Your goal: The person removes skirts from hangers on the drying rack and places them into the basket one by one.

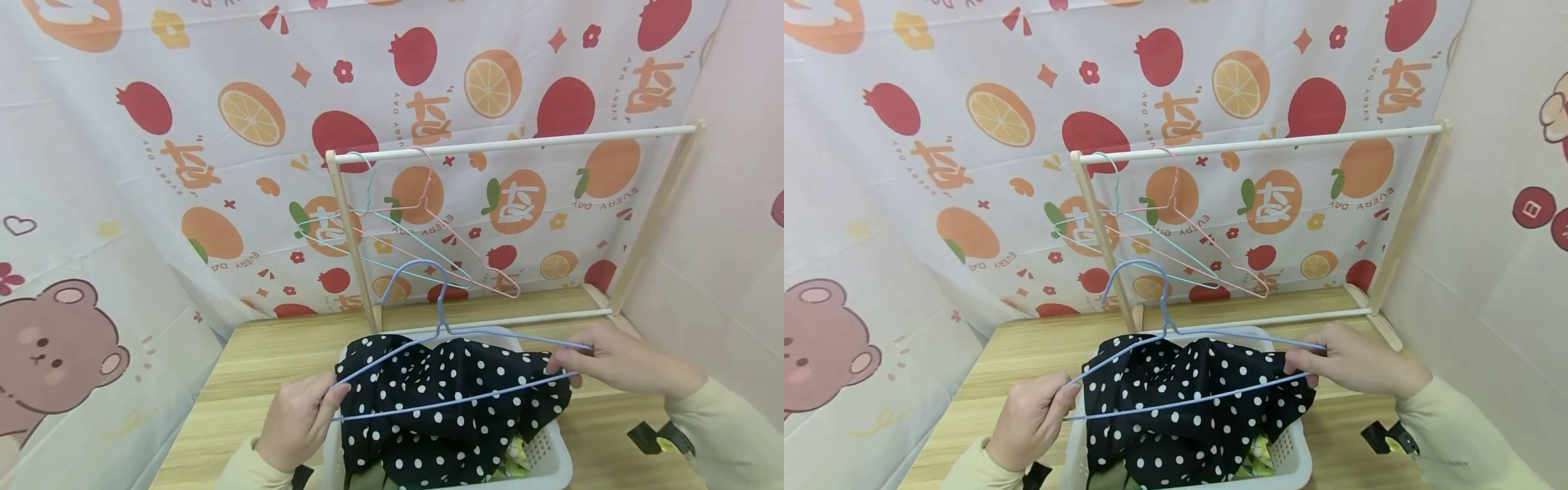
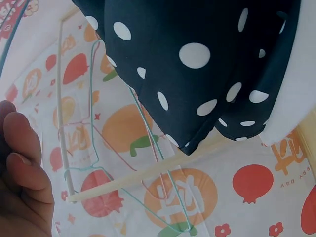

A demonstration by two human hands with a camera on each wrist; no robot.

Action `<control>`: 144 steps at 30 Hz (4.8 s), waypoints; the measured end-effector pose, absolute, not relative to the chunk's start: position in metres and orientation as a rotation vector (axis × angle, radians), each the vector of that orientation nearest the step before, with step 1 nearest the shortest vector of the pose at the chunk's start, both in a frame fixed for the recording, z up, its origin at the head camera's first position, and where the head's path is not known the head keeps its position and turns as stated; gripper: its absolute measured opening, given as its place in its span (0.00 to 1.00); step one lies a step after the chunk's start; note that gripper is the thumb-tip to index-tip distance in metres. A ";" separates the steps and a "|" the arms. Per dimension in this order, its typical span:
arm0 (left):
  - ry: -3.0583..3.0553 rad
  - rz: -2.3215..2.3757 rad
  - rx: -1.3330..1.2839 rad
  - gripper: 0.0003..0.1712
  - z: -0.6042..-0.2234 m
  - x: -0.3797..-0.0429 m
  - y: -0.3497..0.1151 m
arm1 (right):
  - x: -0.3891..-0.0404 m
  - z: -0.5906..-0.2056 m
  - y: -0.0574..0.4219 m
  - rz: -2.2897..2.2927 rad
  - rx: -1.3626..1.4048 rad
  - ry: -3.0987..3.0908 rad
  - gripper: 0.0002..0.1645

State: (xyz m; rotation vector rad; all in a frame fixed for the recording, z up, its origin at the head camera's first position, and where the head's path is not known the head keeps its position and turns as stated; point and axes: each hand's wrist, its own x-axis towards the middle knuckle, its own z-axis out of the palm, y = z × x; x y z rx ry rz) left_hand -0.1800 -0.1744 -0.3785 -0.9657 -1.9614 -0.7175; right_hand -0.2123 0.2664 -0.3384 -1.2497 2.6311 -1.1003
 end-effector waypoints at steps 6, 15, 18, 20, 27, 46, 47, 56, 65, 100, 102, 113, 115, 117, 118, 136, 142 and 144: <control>-1.952 -0.718 -0.953 0.22 -0.382 -0.182 -0.175 | -0.214 -0.347 0.267 -1.241 -1.256 2.544 0.27; -2.169 -0.748 -0.775 0.04 -0.384 -0.175 -0.181 | -0.207 -0.343 0.278 -1.238 -1.078 2.790 0.25; -2.254 -0.720 -0.719 0.07 -0.386 -0.172 -0.185 | -0.205 -0.343 0.287 -1.244 -1.008 2.802 0.26; -2.306 -0.691 -0.692 0.12 -0.388 -0.170 -0.187 | -0.203 -0.344 0.294 -1.240 -0.945 2.850 0.26; -2.440 -0.605 -0.698 0.28 -0.400 -0.165 -0.195 | -0.195 -0.342 0.317 -1.252 -0.672 2.969 0.27; -2.721 -0.597 -0.604 0.38 -0.433 -0.153 -0.195 | -0.195 -0.357 0.388 -1.155 -0.377 3.012 0.27; -2.734 -0.586 -0.595 0.38 -0.434 -0.153 -0.195 | -0.196 -0.358 0.389 -1.149 -0.362 3.007 0.28; -2.735 -0.536 -0.591 0.40 -0.443 -0.150 -0.195 | -0.200 -0.366 0.398 -1.096 -0.300 3.038 0.28; -2.714 -0.529 -0.595 0.39 -0.446 -0.150 -0.194 | -0.206 -0.384 0.415 -1.108 -0.236 3.061 0.28; -2.713 -0.488 -0.661 0.44 -0.455 -0.151 -0.196 | -0.266 -0.364 0.343 -1.212 -0.155 3.068 0.35; -2.692 -0.462 -0.704 0.45 -0.458 -0.152 -0.198 | -0.269 -0.358 0.337 -1.242 -0.190 3.089 0.34; -2.585 -0.344 -0.939 0.53 -0.472 -0.153 -0.206 | -0.279 -0.331 0.321 -1.360 -0.235 3.160 0.34; -2.559 -0.343 -0.981 0.53 -0.475 -0.154 -0.209 | -0.280 -0.326 0.319 -1.373 -0.236 3.165 0.34; -2.534 -0.347 -1.027 0.53 -0.477 -0.155 -0.212 | -0.281 -0.322 0.317 -1.374 -0.231 3.172 0.34; -2.521 -0.343 -1.044 0.54 -0.478 -0.156 -0.213 | -0.281 -0.320 0.316 -1.367 -0.226 3.173 0.35; -2.500 -0.212 -1.049 0.55 -0.493 -0.156 -0.217 | -0.291 -0.295 0.285 -1.425 -0.209 3.124 0.40; -2.494 -0.195 -1.051 0.56 -0.494 -0.156 -0.217 | -0.296 -0.297 0.276 -1.388 -0.230 3.089 0.42; -2.497 -0.202 -1.049 0.56 -0.493 -0.156 -0.216 | -0.297 -0.298 0.273 -1.402 -0.238 3.065 0.42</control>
